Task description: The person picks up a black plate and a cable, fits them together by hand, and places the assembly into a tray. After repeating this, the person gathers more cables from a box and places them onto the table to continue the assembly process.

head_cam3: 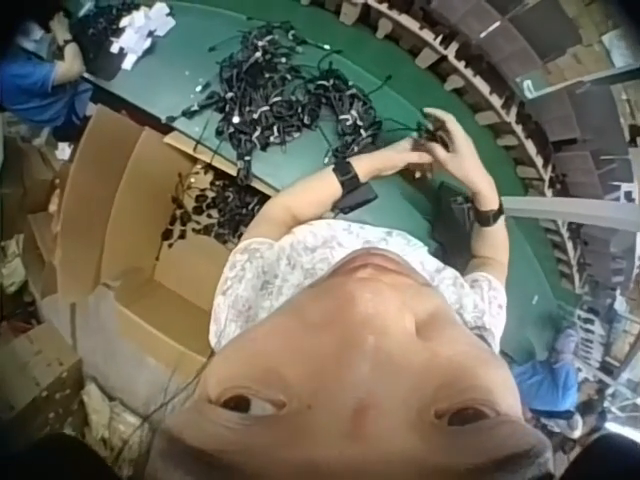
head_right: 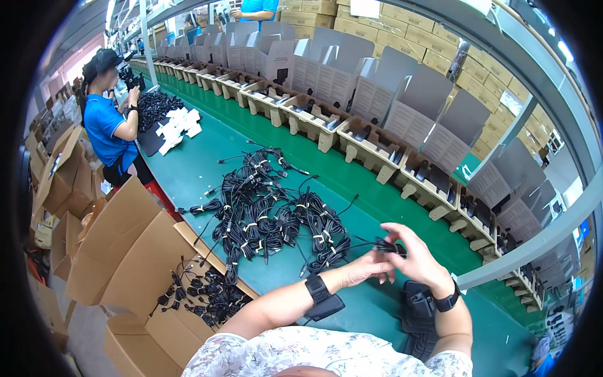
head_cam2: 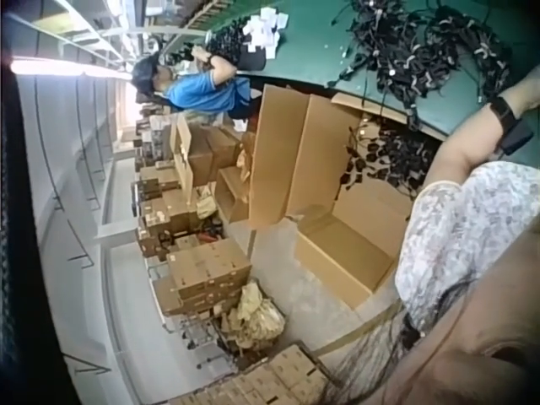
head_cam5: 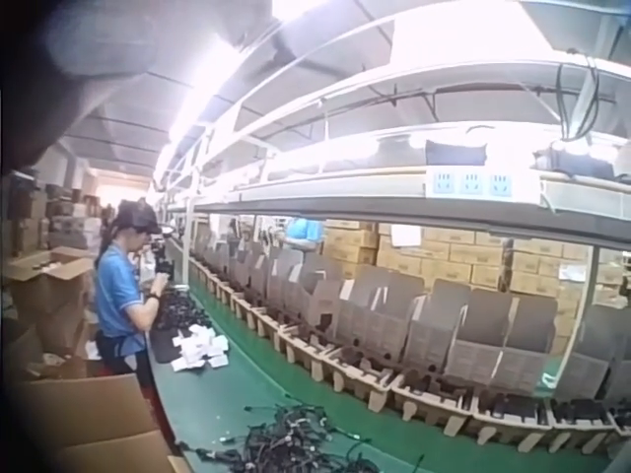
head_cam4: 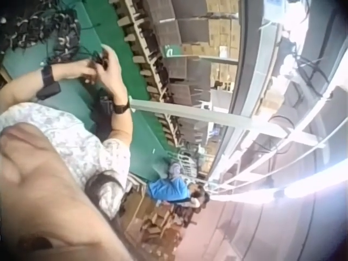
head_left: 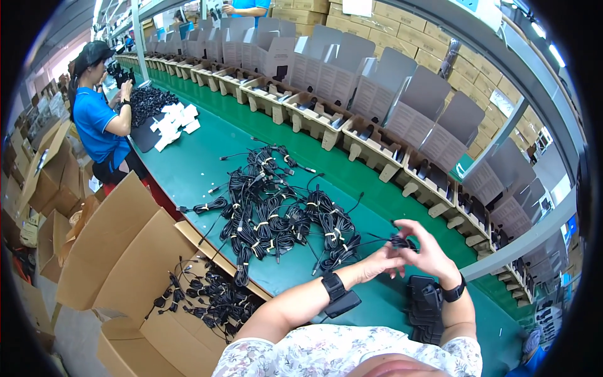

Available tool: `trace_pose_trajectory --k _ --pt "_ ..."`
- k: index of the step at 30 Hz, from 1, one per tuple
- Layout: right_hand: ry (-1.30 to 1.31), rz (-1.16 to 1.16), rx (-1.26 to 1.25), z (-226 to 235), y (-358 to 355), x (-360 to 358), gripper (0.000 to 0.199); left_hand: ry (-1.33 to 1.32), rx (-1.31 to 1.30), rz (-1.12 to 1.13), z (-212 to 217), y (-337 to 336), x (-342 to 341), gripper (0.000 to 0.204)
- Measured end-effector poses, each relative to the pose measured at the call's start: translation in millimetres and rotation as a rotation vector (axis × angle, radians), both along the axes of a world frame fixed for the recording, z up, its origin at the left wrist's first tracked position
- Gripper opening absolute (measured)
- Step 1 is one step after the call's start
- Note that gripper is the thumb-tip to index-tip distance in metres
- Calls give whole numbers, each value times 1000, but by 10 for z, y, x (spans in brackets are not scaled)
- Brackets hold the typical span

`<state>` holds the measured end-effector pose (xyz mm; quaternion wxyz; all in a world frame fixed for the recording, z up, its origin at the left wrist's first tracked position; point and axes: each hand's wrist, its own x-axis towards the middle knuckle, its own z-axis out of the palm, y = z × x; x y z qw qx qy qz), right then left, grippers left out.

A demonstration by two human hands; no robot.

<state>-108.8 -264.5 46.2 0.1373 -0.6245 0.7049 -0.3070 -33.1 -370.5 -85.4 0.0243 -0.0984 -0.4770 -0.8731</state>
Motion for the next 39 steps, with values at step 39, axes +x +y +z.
trace_pose_trajectory --k 39 --pt "-733 -210 -525 -498 -156 -409 21 158 220 311 209 -238 182 41"
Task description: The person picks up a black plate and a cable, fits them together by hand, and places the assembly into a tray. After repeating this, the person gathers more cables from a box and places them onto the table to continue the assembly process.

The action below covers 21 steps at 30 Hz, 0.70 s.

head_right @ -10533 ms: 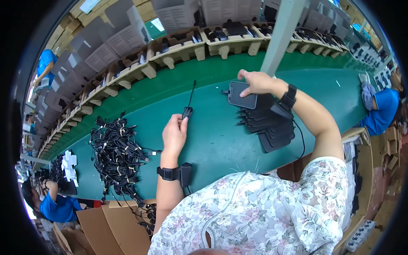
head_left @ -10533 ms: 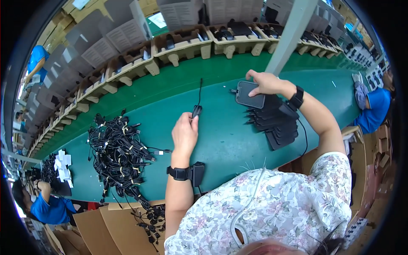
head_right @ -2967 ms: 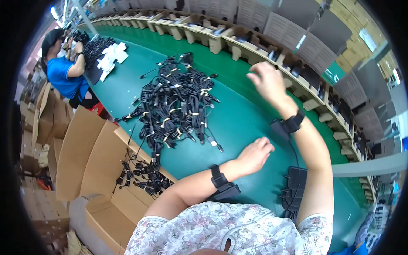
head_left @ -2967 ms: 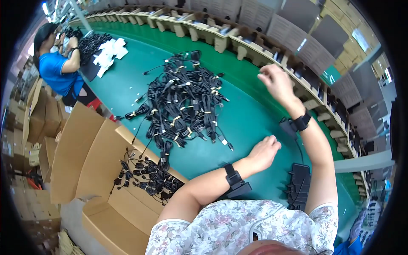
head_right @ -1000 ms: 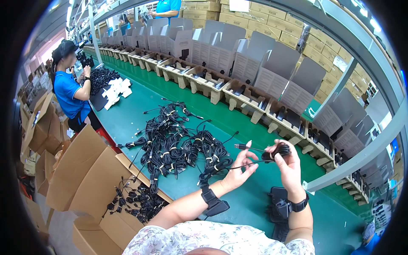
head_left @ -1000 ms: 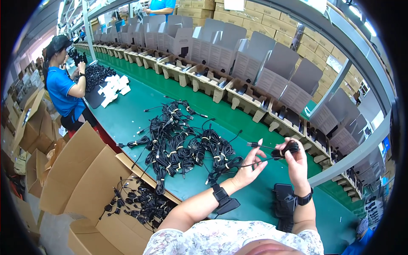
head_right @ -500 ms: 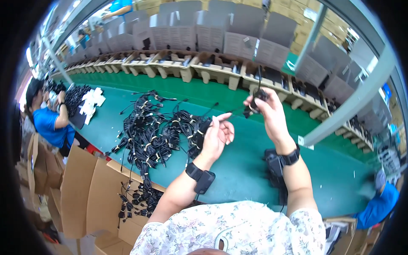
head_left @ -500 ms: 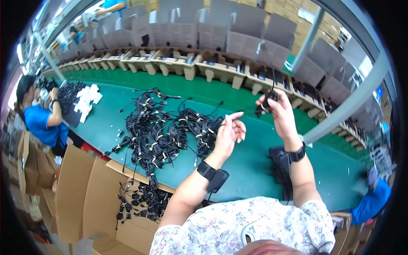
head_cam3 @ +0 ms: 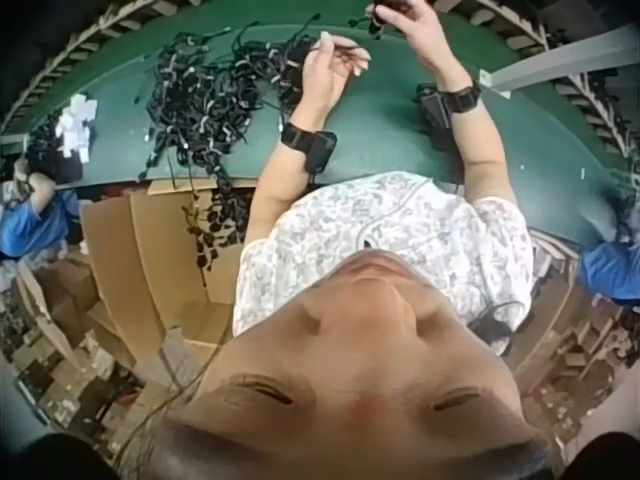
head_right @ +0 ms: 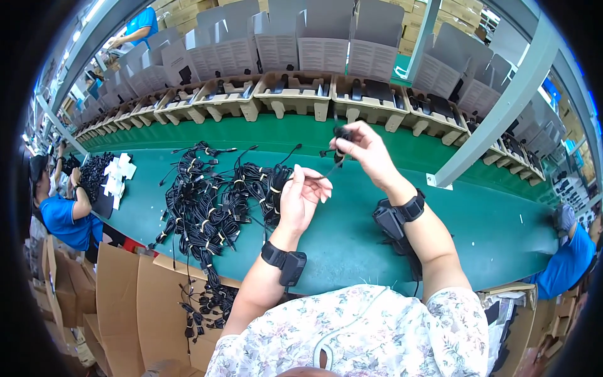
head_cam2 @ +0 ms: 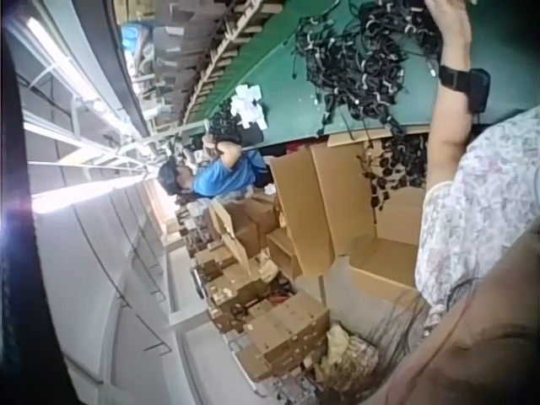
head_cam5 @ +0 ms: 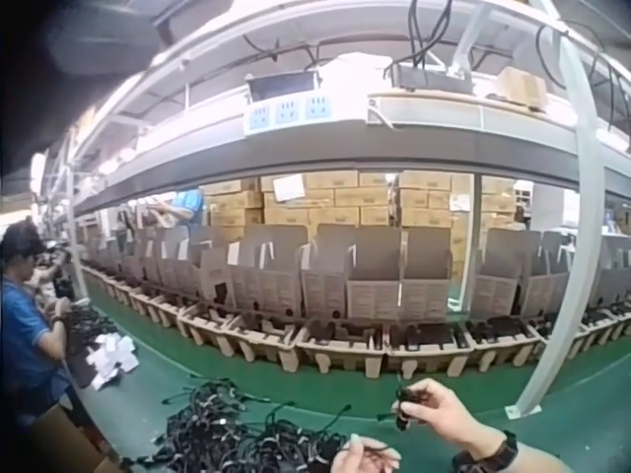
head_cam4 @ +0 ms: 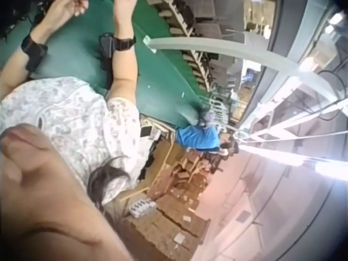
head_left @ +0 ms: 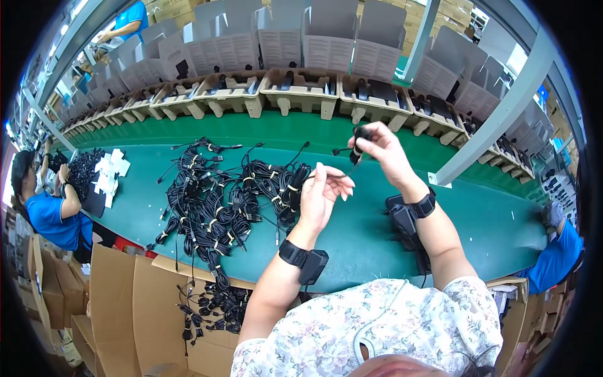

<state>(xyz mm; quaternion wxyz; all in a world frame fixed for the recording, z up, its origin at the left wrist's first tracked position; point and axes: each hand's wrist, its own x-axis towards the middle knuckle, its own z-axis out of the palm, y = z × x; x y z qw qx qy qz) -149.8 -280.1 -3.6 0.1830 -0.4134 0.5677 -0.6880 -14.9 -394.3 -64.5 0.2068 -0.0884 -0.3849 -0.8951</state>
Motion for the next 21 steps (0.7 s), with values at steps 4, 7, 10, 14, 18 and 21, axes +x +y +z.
trace_pose_trajectory --k 4,7,10,14,18,21 --pt "-136 120 154 -104 40 -34 22 166 85 -89 76 -94 62 31" --pt "-229 -16 73 -116 155 -204 22 195 155 173 279 -155 57 31" --pt "-229 -57 53 -69 203 -206 22 57 103 441 234 -271 55 45" --pt "-48 12 178 46 305 -88 22 -134 -103 406 2 -331 -35 53" --pt "30 140 326 151 385 165 23 -195 -247 246 -198 -281 -115 40" --pt "-130 324 287 227 397 321 25 -237 -352 115 -298 -155 -135 35"
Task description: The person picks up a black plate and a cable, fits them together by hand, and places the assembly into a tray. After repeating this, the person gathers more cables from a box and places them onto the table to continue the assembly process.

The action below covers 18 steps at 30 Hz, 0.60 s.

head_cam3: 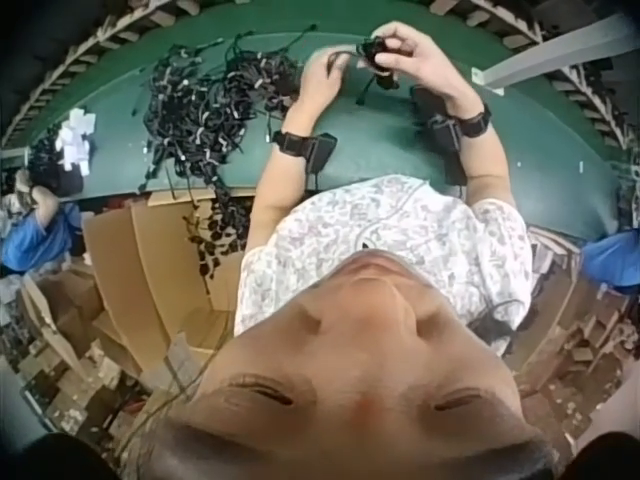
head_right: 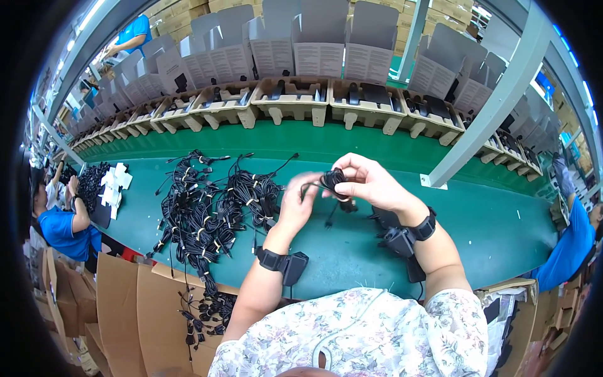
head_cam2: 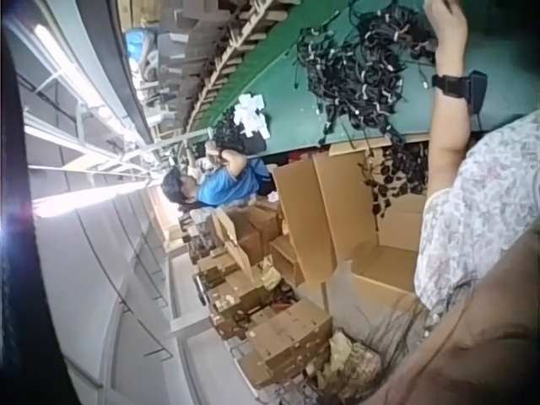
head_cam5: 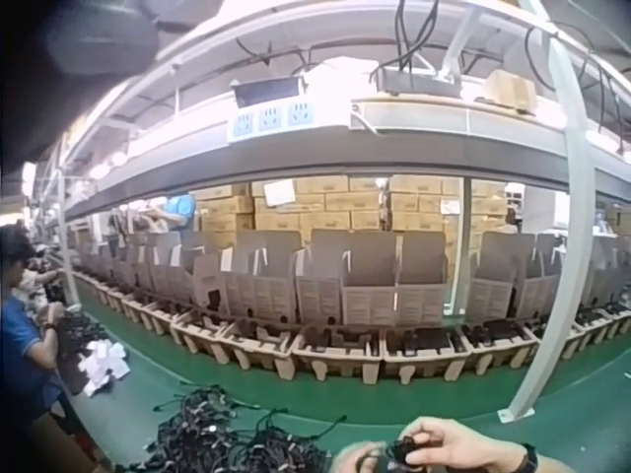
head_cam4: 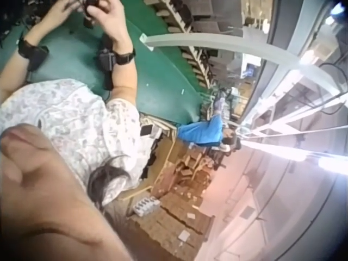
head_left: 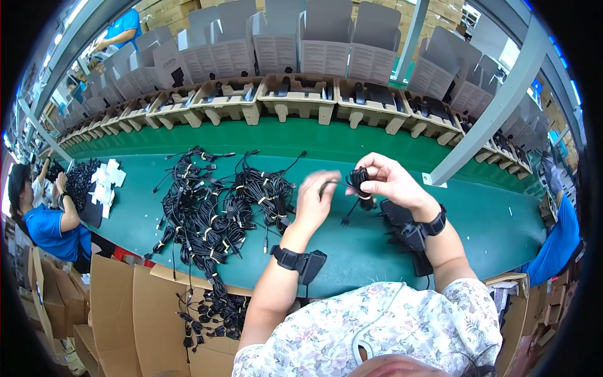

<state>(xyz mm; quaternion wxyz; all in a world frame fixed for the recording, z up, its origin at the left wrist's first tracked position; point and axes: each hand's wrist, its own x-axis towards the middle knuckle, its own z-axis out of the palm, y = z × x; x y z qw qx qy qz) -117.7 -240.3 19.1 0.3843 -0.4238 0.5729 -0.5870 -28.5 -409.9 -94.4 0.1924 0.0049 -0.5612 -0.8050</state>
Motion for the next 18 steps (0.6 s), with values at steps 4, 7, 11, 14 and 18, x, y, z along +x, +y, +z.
trace_pose_trajectory --k 4,7,11,14,18 --pt "-16 -152 -138 -252 -107 -76 27 -63 -93 -167 36 202 -33 35" --pt "278 -302 -26 -443 -201 -136 31 -144 311 -395 286 366 97 36" --pt "1604 -361 -309 -165 -228 -36 46 -308 169 -510 33 185 63 34" --pt "1549 -52 -303 -410 -160 -22 48 -352 60 -536 -2 108 34 32" --pt "1445 134 -22 -458 -83 -231 41 -370 90 -506 7 2 22 27"
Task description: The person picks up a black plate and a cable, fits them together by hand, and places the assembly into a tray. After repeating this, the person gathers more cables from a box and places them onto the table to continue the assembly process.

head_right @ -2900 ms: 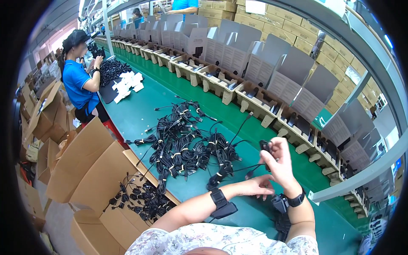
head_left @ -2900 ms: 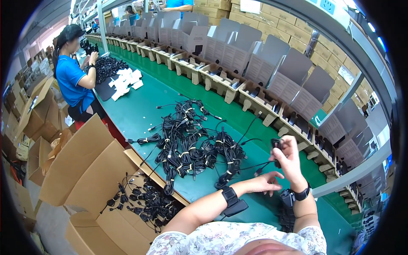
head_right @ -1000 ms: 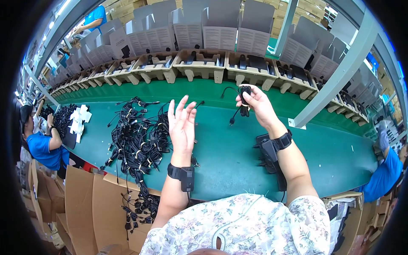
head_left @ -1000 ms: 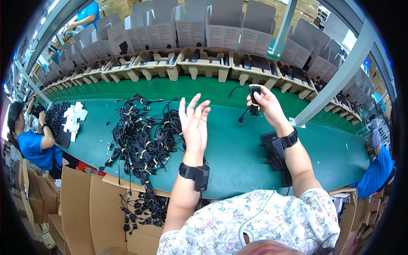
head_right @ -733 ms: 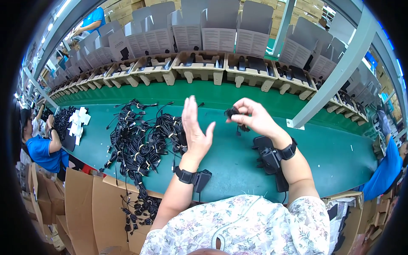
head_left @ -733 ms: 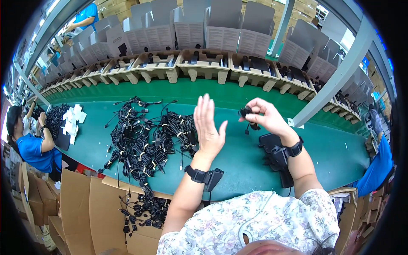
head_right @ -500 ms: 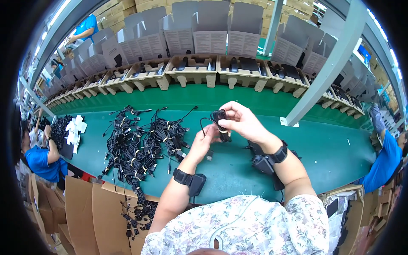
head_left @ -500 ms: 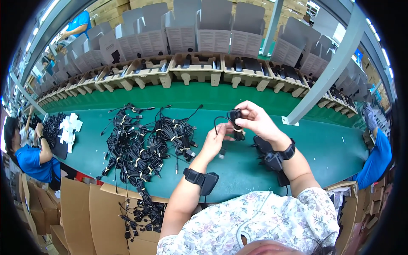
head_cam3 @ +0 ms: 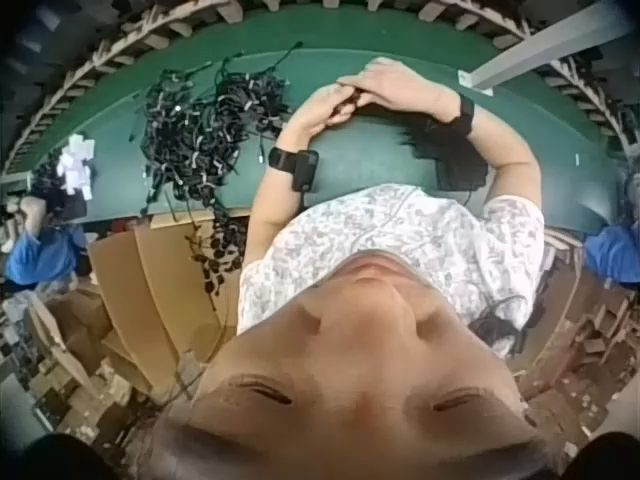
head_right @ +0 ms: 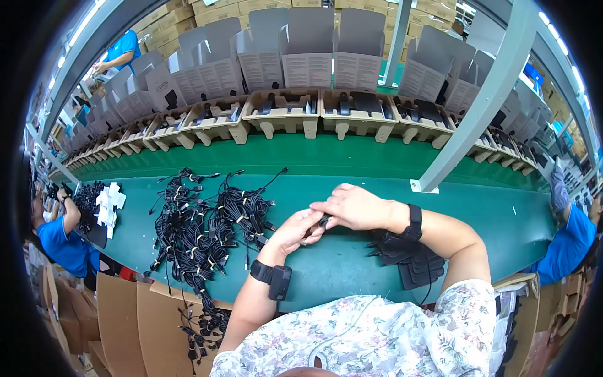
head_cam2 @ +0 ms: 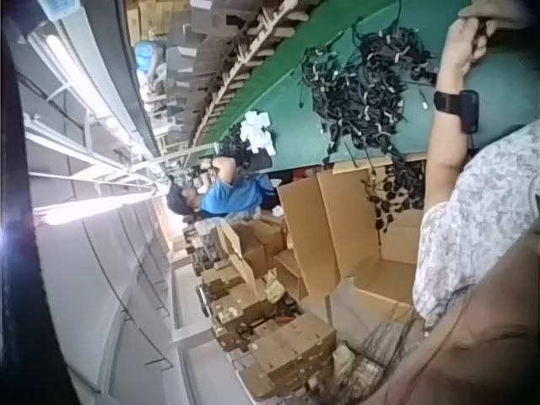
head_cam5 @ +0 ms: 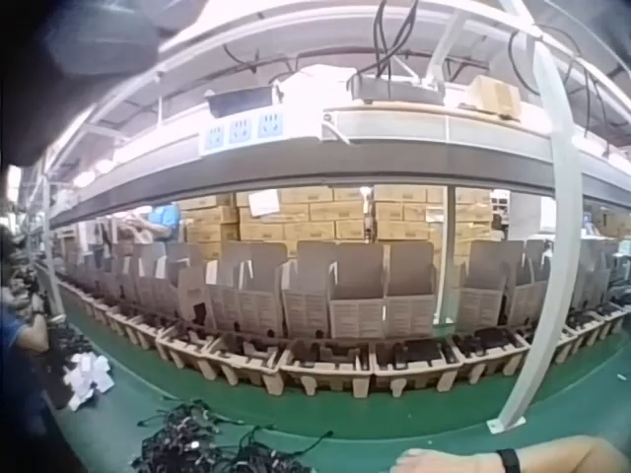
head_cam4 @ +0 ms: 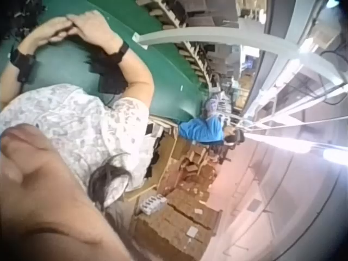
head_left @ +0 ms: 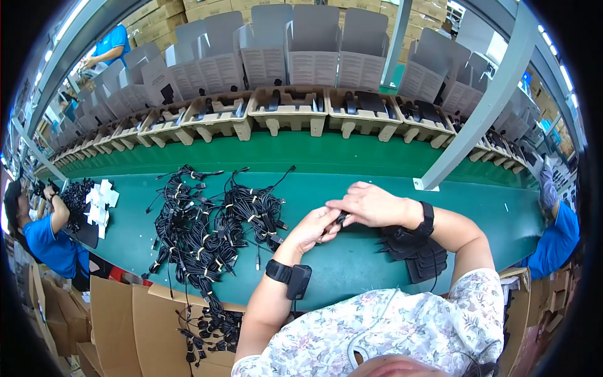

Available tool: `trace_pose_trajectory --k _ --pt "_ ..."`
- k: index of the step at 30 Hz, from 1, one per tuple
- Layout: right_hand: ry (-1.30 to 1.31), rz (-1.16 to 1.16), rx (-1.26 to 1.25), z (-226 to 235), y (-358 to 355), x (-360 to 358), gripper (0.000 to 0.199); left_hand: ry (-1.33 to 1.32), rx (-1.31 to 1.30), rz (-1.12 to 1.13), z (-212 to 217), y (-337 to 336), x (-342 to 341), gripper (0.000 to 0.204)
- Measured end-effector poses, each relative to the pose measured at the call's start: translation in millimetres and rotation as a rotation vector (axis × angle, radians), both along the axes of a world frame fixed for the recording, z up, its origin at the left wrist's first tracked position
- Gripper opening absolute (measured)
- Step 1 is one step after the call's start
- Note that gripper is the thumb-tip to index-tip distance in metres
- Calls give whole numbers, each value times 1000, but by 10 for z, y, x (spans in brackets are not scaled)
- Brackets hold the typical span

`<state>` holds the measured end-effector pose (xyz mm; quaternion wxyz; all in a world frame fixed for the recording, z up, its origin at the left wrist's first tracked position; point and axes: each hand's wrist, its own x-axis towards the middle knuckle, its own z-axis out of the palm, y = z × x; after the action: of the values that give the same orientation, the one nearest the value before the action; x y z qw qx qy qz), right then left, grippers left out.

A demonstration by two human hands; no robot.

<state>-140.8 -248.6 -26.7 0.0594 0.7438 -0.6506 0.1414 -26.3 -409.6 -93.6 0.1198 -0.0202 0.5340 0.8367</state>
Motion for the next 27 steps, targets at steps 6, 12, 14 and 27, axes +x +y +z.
trace_pose_trajectory --k 6,12,14,27 --pt "-1 -336 -309 367 -325 -681 23 73 -120 458 -161 -40 -48 21" --pt "122 -865 -152 872 -817 -1707 27 40 -134 366 -301 4 -118 17" --pt "121 -923 -46 899 -1017 -1948 26 32 -144 366 -347 -16 -124 17" --pt "153 -1008 -34 175 -1888 -2679 27 12 -114 369 -429 -21 -129 12"
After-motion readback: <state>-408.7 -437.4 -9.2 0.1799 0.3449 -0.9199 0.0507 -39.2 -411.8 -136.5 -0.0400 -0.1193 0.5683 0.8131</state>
